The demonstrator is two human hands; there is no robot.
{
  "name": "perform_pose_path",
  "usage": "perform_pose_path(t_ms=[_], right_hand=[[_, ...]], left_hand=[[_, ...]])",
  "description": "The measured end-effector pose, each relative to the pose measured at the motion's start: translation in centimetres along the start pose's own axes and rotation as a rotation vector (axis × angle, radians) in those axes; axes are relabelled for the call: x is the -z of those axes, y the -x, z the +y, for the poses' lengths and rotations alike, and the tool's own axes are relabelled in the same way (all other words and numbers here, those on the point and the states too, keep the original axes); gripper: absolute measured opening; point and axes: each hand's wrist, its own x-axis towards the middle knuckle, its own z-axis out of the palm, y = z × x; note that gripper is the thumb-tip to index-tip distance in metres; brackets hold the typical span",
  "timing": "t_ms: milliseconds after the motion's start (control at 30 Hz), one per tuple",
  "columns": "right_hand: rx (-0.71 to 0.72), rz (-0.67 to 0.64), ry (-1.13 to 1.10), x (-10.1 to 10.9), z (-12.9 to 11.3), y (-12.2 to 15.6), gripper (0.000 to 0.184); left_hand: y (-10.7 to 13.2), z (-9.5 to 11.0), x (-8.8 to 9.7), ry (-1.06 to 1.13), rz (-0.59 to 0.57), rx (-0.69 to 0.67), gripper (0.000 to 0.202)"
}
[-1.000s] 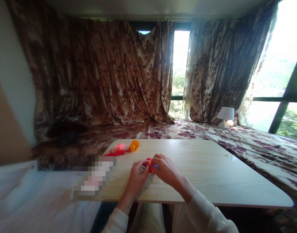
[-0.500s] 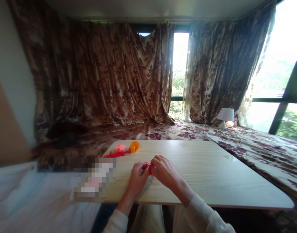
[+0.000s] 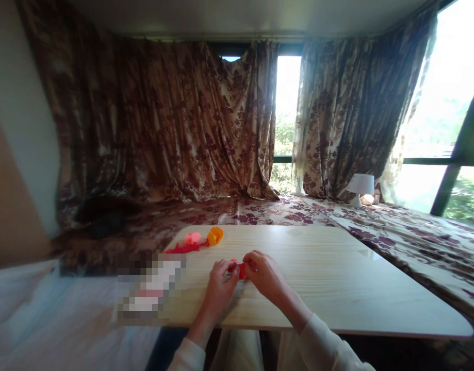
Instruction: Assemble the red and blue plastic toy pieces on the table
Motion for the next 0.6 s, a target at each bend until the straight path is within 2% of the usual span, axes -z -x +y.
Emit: perform_pose_path(t_ms=[233,300,367,467,600], right_hand=[[-0.092,0.162,-0.307,0.3,1.6,-0.1,0.015],[-0.112,0.182,-0.283,0.9,1.9,-0.2,0.016],[-0.078,0.122,-0.120,1.5,2.1,-0.1,0.015],[-0.013,-0.046,0.156,1.9,2.1,0.4,0.017],[0.028,-0.194,0.319,1.6,1.7,1.3,0.026]], left_hand=[[-0.1,0.2,0.1,-0.015,0.039,0.033,0.020],[-0.1,0.0,0.1,-0.012,0.072,0.054,0.019],[-0.1,-0.2,0.0,0.003,0.109,0.072,0.019],[-0.2,-0.5,-0.1,0.021,0.163,0.083,0.019],[-0.2,-0.6,-0.1,0.022,0.168,0.084,0.020]])
